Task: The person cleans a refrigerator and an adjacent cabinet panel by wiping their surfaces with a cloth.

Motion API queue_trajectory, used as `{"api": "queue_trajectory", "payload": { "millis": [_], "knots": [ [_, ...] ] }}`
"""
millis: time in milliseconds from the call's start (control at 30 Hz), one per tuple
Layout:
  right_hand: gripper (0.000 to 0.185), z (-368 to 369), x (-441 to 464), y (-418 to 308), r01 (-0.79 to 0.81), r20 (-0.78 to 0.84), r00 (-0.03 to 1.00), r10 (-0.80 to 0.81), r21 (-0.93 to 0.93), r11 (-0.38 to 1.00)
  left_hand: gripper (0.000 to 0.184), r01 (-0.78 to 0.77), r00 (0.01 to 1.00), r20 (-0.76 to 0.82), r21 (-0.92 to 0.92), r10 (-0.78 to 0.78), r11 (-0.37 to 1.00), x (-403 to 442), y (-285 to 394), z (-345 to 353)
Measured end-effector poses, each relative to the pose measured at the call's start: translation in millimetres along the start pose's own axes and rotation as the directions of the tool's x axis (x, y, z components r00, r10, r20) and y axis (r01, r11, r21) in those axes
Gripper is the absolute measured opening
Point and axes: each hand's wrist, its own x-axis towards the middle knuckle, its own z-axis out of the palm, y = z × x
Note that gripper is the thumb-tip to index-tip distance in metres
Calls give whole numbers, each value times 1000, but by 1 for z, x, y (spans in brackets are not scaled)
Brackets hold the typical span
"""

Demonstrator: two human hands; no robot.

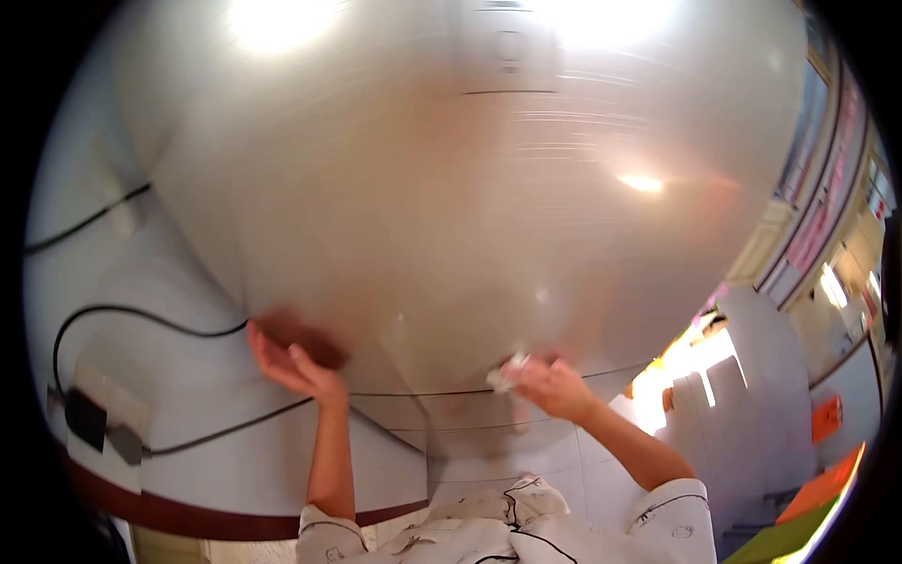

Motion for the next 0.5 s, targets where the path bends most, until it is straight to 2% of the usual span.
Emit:
{"api": "queue_trajectory", "payload": {
  "millis": [67,133,200,267,300,333,367,433,500],
  "knots": [
    [36,3,4,-6,223,98,971,-216,-59,973,44,16,1000,-1,-7,-16,1000,-1,-2,-3],
    [43,-21,29,15,371,251,903,-349,-43,928,44,59,998,-19,-87,-61,994,-1,-4,-3],
    [46,-53,90,41,357,247,912,-327,-88,930,45,95,995,-28,-137,-99,986,-2,-3,0],
    [45,-88,171,60,353,172,936,-309,-507,787,46,113,992,-40,-136,-119,984,0,-1,1],
    [47,-100,209,75,336,106,942,-319,-251,908,46,110,991,-55,-162,-120,981,0,-1,1],
    [48,-111,247,89,312,42,949,-313,30,950,46,106,992,-46,-167,-115,980,0,-1,1],
    [41,-129,287,93,273,-139,949,-283,-91,958,46,100,994,-37,-172,-108,980,0,-1,1],
    [38,-171,363,122,24,-186,982,-20,16,1000,47,107,994,-9,-191,-110,976,4,-1,0],
    [36,-229,422,125,-333,-175,931,320,-48,942,48,145,989,32,-224,-142,964,3,2,-3]
  ]
}}
